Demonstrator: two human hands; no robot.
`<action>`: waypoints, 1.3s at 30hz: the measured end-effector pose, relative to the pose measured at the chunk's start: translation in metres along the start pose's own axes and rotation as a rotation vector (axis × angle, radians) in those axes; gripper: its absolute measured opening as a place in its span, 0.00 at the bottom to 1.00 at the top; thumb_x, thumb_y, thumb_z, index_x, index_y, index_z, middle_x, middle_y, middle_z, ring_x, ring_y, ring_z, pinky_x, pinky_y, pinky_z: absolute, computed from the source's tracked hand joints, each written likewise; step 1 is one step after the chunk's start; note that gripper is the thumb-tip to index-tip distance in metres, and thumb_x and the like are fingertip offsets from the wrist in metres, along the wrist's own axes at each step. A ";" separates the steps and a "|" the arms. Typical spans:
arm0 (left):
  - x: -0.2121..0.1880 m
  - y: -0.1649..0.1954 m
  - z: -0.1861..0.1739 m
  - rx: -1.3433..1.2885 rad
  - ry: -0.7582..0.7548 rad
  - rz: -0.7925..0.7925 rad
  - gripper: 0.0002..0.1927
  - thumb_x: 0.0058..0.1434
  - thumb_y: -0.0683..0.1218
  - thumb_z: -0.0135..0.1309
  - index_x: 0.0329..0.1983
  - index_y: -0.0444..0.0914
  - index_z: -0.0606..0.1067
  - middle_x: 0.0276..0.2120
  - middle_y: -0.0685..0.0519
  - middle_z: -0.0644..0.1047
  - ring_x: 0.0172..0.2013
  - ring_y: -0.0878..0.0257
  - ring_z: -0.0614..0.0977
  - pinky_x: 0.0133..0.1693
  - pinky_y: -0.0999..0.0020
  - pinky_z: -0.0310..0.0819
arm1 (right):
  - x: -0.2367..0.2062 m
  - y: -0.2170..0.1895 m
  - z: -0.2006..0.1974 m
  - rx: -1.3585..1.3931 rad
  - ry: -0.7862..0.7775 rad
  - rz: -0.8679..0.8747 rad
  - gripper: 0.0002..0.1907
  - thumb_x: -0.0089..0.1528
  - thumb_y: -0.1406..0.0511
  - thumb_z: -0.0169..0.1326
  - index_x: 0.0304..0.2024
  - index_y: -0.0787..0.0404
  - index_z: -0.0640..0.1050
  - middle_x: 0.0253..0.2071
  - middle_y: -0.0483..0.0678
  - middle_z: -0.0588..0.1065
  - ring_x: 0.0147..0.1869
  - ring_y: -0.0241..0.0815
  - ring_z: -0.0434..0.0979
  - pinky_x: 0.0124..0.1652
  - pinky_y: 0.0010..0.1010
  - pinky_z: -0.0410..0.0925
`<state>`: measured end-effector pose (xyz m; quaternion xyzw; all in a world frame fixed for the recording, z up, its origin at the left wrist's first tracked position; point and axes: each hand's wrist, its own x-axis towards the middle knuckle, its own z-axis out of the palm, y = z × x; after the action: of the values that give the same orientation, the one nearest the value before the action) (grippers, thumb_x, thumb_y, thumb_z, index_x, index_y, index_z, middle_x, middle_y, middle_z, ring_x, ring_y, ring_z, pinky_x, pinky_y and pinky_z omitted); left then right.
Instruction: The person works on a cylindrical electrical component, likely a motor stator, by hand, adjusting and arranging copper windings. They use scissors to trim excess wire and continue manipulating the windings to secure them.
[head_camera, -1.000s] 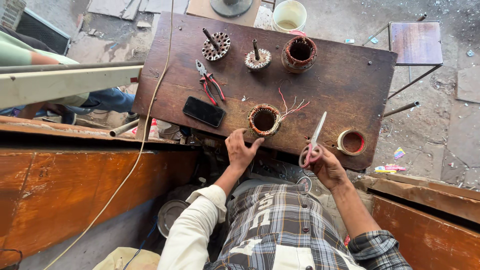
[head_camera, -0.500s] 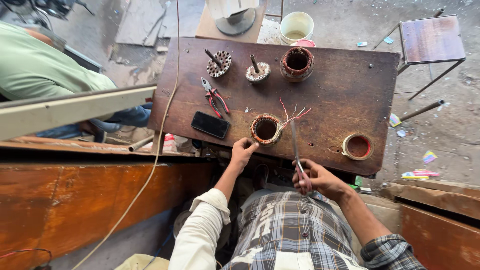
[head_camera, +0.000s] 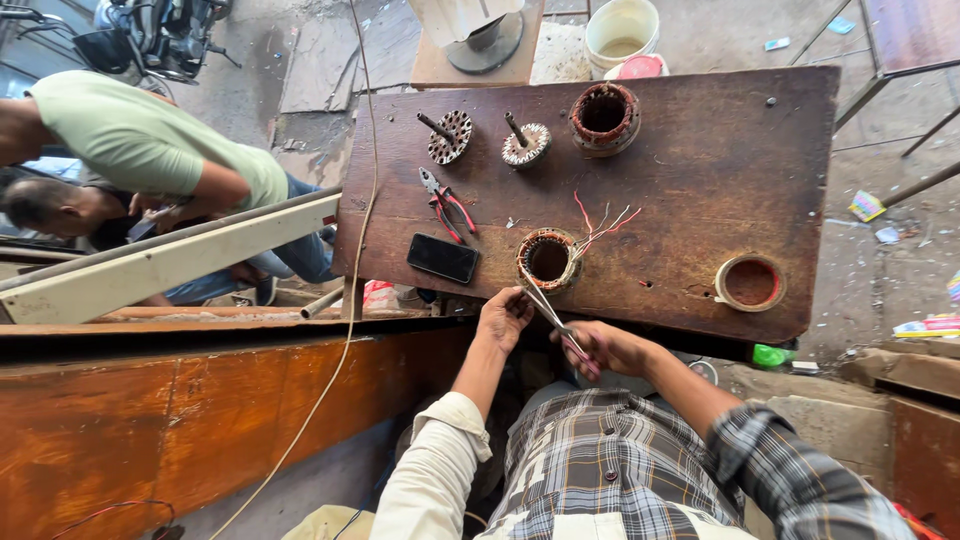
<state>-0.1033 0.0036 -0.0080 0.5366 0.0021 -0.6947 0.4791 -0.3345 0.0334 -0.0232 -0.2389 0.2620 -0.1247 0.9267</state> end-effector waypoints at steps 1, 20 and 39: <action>0.001 -0.002 0.001 -0.009 0.013 0.002 0.04 0.59 0.44 0.61 0.35 0.39 0.78 0.33 0.55 0.80 0.38 0.62 0.81 0.45 0.59 0.76 | 0.010 -0.002 0.001 0.063 -0.023 -0.013 0.18 0.67 0.60 0.45 0.57 0.61 0.71 0.25 0.43 0.69 0.22 0.36 0.69 0.26 0.28 0.67; 0.011 -0.002 0.013 -0.024 0.019 0.073 0.03 0.58 0.40 0.54 0.33 0.40 0.73 0.32 0.53 0.79 0.33 0.62 0.82 0.37 0.69 0.77 | 0.063 -0.026 0.001 0.188 -0.190 -0.137 0.39 0.59 0.37 0.50 0.57 0.59 0.73 0.35 0.49 0.77 0.35 0.45 0.77 0.36 0.41 0.72; -0.040 0.041 0.019 -0.045 0.011 0.192 0.06 0.61 0.42 0.59 0.39 0.37 0.75 0.33 0.50 0.81 0.32 0.59 0.83 0.37 0.63 0.78 | 0.066 -0.033 0.044 -0.121 0.085 -0.238 0.25 0.60 0.54 0.54 0.53 0.63 0.73 0.21 0.48 0.69 0.19 0.40 0.69 0.20 0.32 0.65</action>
<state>-0.0913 -0.0018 0.0511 0.5273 -0.0308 -0.6424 0.5553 -0.2593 -0.0014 -0.0012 -0.3183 0.2779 -0.2276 0.8773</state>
